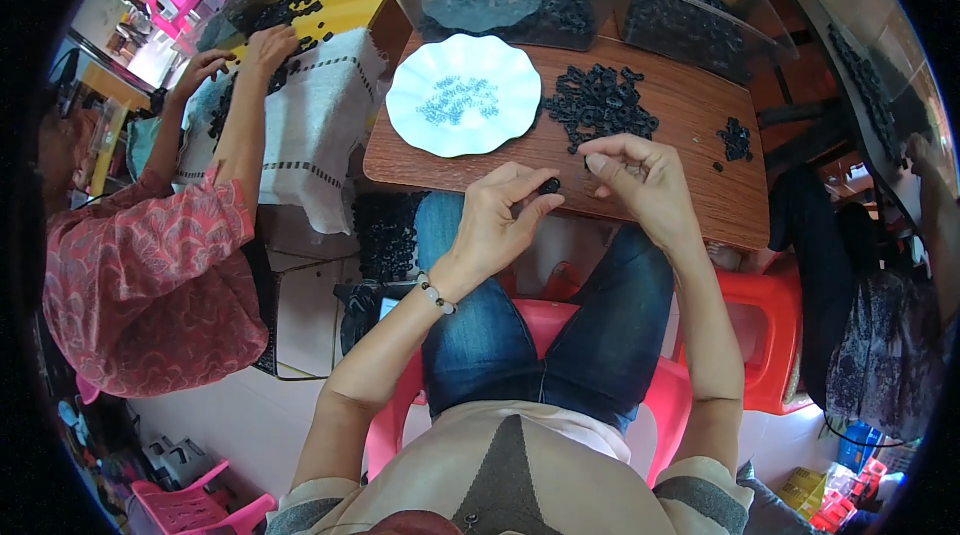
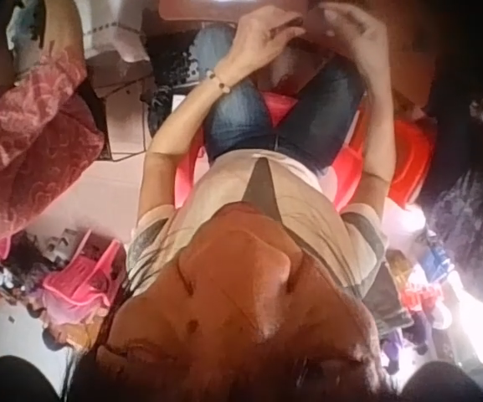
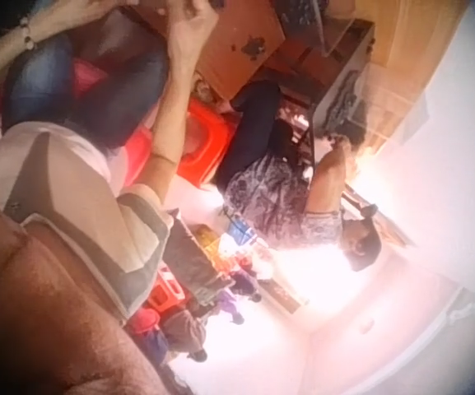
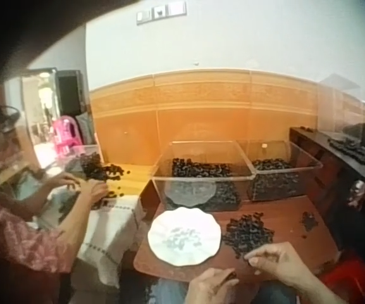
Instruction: The person assembles small mechanical components by hand, inserting springs into black plastic pieces and fitting the parts together.
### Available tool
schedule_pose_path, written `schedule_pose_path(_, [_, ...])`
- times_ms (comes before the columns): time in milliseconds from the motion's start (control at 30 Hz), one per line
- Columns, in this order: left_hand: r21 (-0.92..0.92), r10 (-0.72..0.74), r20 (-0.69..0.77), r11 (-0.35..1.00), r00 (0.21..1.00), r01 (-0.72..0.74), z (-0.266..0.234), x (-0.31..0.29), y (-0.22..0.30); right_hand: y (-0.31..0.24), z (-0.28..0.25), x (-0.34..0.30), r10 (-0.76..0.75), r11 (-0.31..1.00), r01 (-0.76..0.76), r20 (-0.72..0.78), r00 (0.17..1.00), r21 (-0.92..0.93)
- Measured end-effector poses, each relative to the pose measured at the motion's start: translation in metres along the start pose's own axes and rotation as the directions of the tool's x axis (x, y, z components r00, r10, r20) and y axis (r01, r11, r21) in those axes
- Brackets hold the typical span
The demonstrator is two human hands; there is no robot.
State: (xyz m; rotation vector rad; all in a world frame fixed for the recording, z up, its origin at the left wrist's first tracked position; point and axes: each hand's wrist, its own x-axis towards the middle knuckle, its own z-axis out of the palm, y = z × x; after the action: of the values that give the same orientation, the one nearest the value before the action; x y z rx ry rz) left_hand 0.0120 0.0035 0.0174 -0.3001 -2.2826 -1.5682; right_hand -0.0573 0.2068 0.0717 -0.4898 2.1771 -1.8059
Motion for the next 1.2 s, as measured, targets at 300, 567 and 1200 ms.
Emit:
schedule_pose_path(300, [-0.038,0.082,-0.027,0.996,0.996,-0.083,-0.003,0.000,0.005,-0.005,0.016,-0.020,0.057,0.996,-0.056,-0.004,0.998,0.064])
schedule_pose_path(567, [-0.063,0.073,-0.001,0.995,0.997,-0.073,0.000,-0.002,0.007,0.004,0.024,-0.025,-0.059,0.998,0.058,0.011,0.998,0.029])
schedule_pose_path(1200, [-0.049,0.035,0.018,0.998,0.999,-0.034,0.002,-0.003,0.011,-0.005,0.023,-0.036,-0.042,0.999,0.040,-0.090,0.995,-0.023])
